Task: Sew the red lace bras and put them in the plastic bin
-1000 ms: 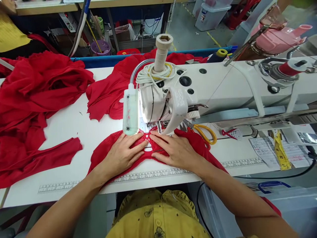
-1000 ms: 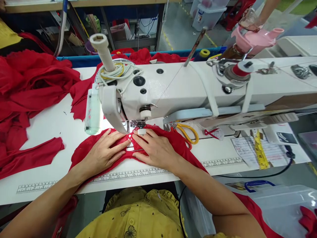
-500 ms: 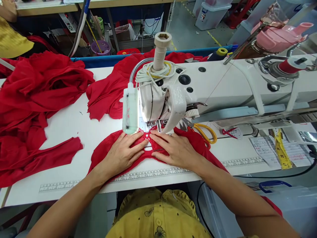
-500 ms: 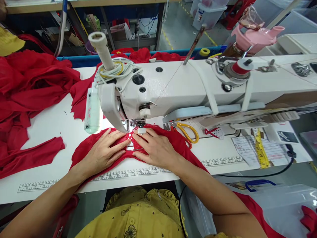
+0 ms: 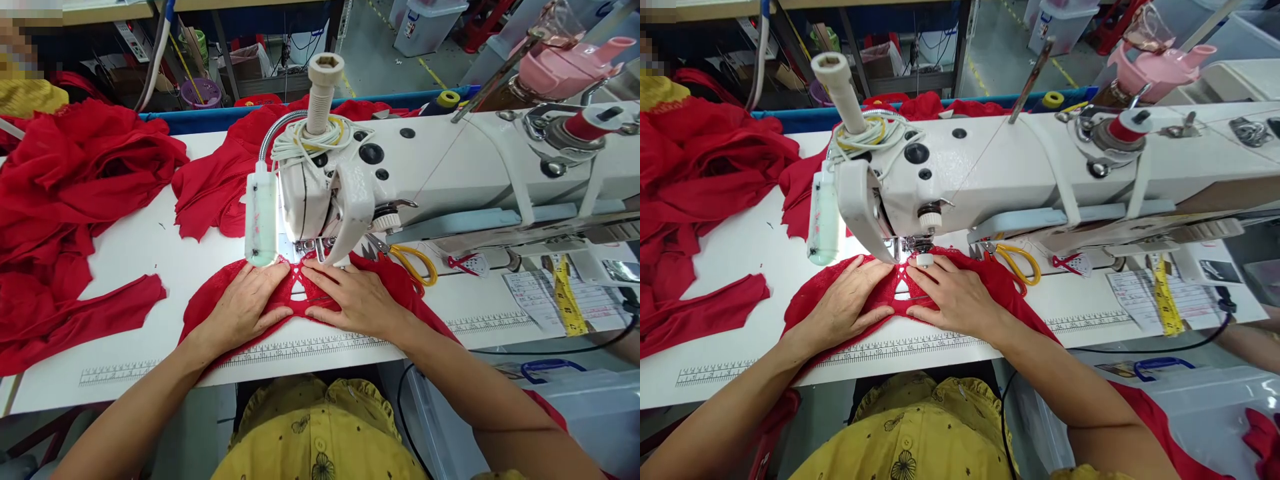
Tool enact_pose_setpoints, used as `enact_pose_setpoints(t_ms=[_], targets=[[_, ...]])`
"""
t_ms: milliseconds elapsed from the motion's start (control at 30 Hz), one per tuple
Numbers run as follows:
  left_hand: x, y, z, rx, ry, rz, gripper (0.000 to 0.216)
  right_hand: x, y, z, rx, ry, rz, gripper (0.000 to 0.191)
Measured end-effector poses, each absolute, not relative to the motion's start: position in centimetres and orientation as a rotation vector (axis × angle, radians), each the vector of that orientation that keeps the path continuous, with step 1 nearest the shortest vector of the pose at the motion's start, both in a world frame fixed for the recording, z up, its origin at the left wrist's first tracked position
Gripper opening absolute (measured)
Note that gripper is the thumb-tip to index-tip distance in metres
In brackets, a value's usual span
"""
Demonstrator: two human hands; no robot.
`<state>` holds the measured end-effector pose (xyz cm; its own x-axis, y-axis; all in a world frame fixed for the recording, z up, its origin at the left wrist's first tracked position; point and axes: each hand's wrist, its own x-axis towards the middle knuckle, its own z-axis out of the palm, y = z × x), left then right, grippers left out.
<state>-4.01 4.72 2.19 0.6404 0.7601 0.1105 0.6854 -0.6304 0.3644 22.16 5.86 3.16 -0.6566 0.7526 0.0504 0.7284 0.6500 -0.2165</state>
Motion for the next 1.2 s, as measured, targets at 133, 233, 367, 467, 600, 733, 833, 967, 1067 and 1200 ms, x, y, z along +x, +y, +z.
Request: enact_pose_setpoints(t_ms=[133, 233, 367, 467, 600, 733, 833, 967, 1067, 1200], targets=[[-3.97, 4.66, 2.14, 2.539, 1.186, 0.375, 0.067, 22.14, 5.85, 3.26, -1.223, -2.730, 0.265, 0.068], [-3.99, 4.65, 2.08, 2.551, 1.184, 0.376, 0.068, 22.12, 5.84, 3.36, -1.221, -2.731, 0.267, 0.069], [-4.01, 4.64, 1.97, 2.577, 1.182, 0.374, 0.068, 22.08, 5.85, 3.42, -1.223, -2.735, 0.267, 0.068], [-4.01, 4.61, 1.87, 2.587, 1.186, 0.374, 0.068, 22.07, 5.89, 3.40, -1.222, -2.742, 0.272, 0.068], [-4.01, 4.58, 1.82, 2.599, 1.188, 0.356, 0.070, 22.08, 5.93, 3.35, -1.219, -2.742, 0.291, 0.069], [-4.00, 4.59, 1.90, 2.590, 1.192, 0.344, 0.072, 22.10, 5.90, 3.32, -1.221, -2.737, 0.296, 0.070], [-4.01, 4.60, 1.95, 2.580, 1.190, 0.344, 0.073, 22.11, 5.89, 3.31, -1.219, -2.741, 0.285, 0.069], [-4.02, 4.58, 1.95, 2.581, 1.191, 0.337, 0.072, 22.10, 5.90, 3.30, -1.221, -2.744, 0.276, 0.070], [-4.02, 4.57, 1.94, 2.579, 1.191, 0.342, 0.072, 22.08, 5.88, 3.29, -1.228, -2.746, 0.270, 0.070], [-4.01, 4.56, 1.97, 2.578, 1.192, 0.353, 0.072, 22.06, 5.85, 3.31, -1.235, -2.750, 0.260, 0.071]])
